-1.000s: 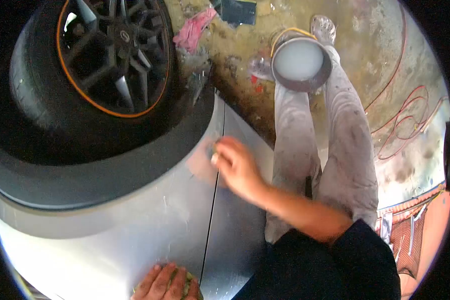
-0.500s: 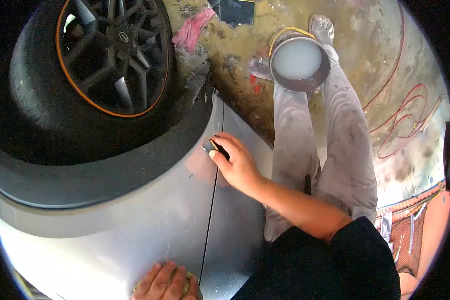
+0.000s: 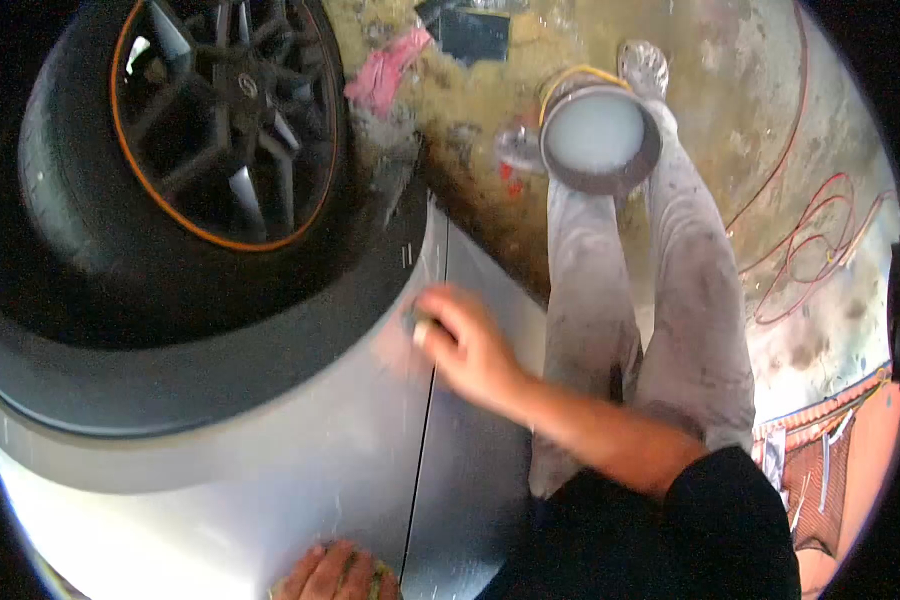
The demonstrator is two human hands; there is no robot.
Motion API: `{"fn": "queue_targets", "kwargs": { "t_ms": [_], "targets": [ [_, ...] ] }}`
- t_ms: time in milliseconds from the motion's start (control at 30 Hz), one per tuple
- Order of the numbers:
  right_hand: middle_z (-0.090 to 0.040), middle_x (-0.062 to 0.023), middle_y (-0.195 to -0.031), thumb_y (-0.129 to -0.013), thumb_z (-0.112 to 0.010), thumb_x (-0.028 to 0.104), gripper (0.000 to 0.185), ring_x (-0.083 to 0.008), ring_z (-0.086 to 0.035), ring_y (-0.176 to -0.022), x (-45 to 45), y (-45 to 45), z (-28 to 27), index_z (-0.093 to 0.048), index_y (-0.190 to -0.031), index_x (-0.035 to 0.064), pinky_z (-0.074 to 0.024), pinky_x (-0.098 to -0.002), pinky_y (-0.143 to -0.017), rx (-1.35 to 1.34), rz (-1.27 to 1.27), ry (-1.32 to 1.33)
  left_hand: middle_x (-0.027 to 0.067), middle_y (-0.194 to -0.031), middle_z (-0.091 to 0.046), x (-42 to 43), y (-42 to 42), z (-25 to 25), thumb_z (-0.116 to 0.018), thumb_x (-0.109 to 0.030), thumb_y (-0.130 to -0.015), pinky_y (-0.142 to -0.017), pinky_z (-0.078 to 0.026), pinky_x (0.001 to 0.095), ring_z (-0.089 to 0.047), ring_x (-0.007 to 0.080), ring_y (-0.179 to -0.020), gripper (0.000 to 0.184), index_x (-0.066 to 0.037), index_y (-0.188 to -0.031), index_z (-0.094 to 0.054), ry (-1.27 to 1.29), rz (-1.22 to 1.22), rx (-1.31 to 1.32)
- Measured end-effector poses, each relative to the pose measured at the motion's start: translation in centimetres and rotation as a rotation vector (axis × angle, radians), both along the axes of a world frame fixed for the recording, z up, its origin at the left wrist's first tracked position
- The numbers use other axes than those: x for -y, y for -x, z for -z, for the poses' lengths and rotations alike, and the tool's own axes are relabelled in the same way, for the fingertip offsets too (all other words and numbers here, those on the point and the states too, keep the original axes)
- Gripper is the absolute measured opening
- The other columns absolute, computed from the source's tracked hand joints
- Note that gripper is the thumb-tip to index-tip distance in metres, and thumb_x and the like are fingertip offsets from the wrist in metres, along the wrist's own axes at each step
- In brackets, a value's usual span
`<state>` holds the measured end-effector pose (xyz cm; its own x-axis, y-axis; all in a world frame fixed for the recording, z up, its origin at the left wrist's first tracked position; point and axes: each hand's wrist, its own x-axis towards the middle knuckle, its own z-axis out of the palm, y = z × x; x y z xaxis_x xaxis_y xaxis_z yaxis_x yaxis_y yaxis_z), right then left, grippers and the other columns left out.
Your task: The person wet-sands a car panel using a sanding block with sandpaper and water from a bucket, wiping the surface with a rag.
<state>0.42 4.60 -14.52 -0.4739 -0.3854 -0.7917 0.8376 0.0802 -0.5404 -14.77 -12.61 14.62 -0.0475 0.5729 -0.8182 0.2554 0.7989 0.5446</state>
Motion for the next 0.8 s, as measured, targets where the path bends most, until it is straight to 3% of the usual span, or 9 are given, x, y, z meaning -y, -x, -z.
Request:
{"fn": "queue_targets", "kwargs": {
  "t_ms": [33, 100, 133, 233, 333, 467, 567, 733, 800],
  "targets": [
    [-0.06, -0.0202, -0.138, -0.1, -0.069, 0.02, 0.035, -0.0371, -0.061, -0.124, 0.2, -0.5, 1.3, -0.064, -0.128, 0.0008, -0.0488, -0.0446, -0.107, -0.124, 0.024, -0.125, 0.0033, -0.106, -0.073, -0.3, 0.2, -0.4, -0.072, -0.032, -0.084, -0.095, -0.059, 0.0467, -0.073, 0.0265, -0.103, 0.024, -0.026, -0.108, -0.07, 0.004, -0.003, 0.01],
    [-0.06, -0.0207, -0.138, -0.099, -0.071, 0.021, 0.036, -0.0382, -0.059, -0.127, 0.8, -0.2, -1.8, -0.065, -0.129, 0.0018, -0.0474, -0.0458, -0.109, 0.091, 0.064, -0.03, 0.0034, -0.106, -0.073, -0.3, 0.0, -0.3, -0.072, -0.032, -0.084, -0.095, -0.059, 0.0467, -0.073, 0.0264, -0.103, 0.024, -0.026, -0.107, -0.07, -0.003, 0.004, 0.008],
    [-0.059, -0.0203, -0.138, -0.097, -0.073, 0.021, 0.038, -0.0382, -0.057, -0.13, 0.3, 1.9, -4.3, -0.066, -0.129, 0.0017, -0.0459, -0.0469, -0.111, -0.238, -0.121, -0.098, 0.0034, -0.106, -0.073, -0.2, -0.3, 0.2, -0.072, -0.032, -0.084, -0.095, -0.059, 0.0467, -0.073, 0.0264, -0.103, 0.024, -0.026, -0.107, -0.07, -0.008, 0.007, -0.008],
    [-0.062, -0.0218, -0.133, -0.097, -0.069, 0.022, 0.039, -0.0416, -0.059, -0.125, 0.1, 1.8, -3.2, -0.064, -0.129, 0.0002, -0.0476, -0.0475, -0.107, -0.323, -0.067, -0.041, 0.0035, -0.106, -0.073, 0.0, -0.4, 0.8, -0.072, -0.032, -0.084, -0.095, -0.059, 0.0466, -0.073, 0.0264, -0.103, 0.024, -0.026, -0.107, -0.07, -0.015, 0.004, -0.006],
    [-0.063, -0.0218, -0.133, -0.097, -0.069, 0.022, 0.04, -0.0395, -0.059, -0.125, 0.8, 0.2, -0.7, -0.064, -0.131, 0.001, -0.0495, -0.0476, -0.105, -0.055, 0.013, -0.17, 0.0036, -0.107, -0.073, -0.4, 0.4, -0.3, -0.072, -0.032, -0.084, -0.094, -0.059, 0.0466, -0.073, 0.0264, -0.103, 0.024, -0.026, -0.107, -0.07, -0.007, 0.007, 0.023],
    [-0.061, -0.023, -0.134, -0.099, -0.067, 0.021, 0.035, -0.0402, -0.058, -0.127, 0.4, 3.9, -5.7, -0.065, -0.127, -0.0002, -0.0494, -0.047, -0.105, -0.298, -0.081, -0.04, 0.0037, -0.107, -0.073, 0.0, -0.6, 1.0, -0.072, -0.032, -0.084, -0.094, -0.06, 0.0466, -0.073, 0.0263, -0.103, 0.024, -0.026, -0.107, -0.07, -0.024, 0.014, -0.022],
    [-0.06, -0.0232, -0.134, -0.097, -0.07, 0.023, 0.039, -0.0418, -0.058, -0.126, 0.9, -0.1, -0.3, -0.065, -0.128, -0.0001, -0.048, -0.0482, -0.107, -0.012, 0.049, -0.047, 0.0037, -0.107, -0.073, -0.2, 0.0, 0.0, -0.073, -0.031, -0.084, -0.094, -0.06, 0.0465, -0.073, 0.0263, -0.103, 0.024, -0.026, -0.107, -0.07, -0.008, 0.008, 0.012],
    [-0.059, -0.022, -0.135, -0.095, -0.072, 0.023, 0.043, -0.0409, -0.06, -0.122, 0.8, 4.1, -6.3, -0.065, -0.132, 0.0005, -0.0489, -0.0457, -0.107, -0.304, -0.075, -0.044, 0.0039, -0.107, -0.073, 0.1, -0.8, 0.9, -0.073, -0.031, -0.083, -0.094, -0.06, 0.0465, -0.073, 0.0263, -0.104, 0.024, -0.026, -0.106, -0.07, -0.015, 0.011, -0.023],
    [-0.061, -0.0223, -0.134, -0.096, -0.07, 0.021, 0.039, -0.0405, -0.06, -0.121, 0.7, 2.2, -3.6, -0.065, -0.128, 0.0005, -0.05, -0.0466, -0.105, -0.246, -0.029, -0.06, 0.0039, -0.107, -0.073, 0.1, -0.6, 0.7, -0.073, -0.031, -0.083, -0.093, -0.06, 0.0464, -0.073, 0.0262, -0.104, 0.024, -0.026, -0.106, -0.071, -0.013, 0.015, -0.012]
  ]
}}
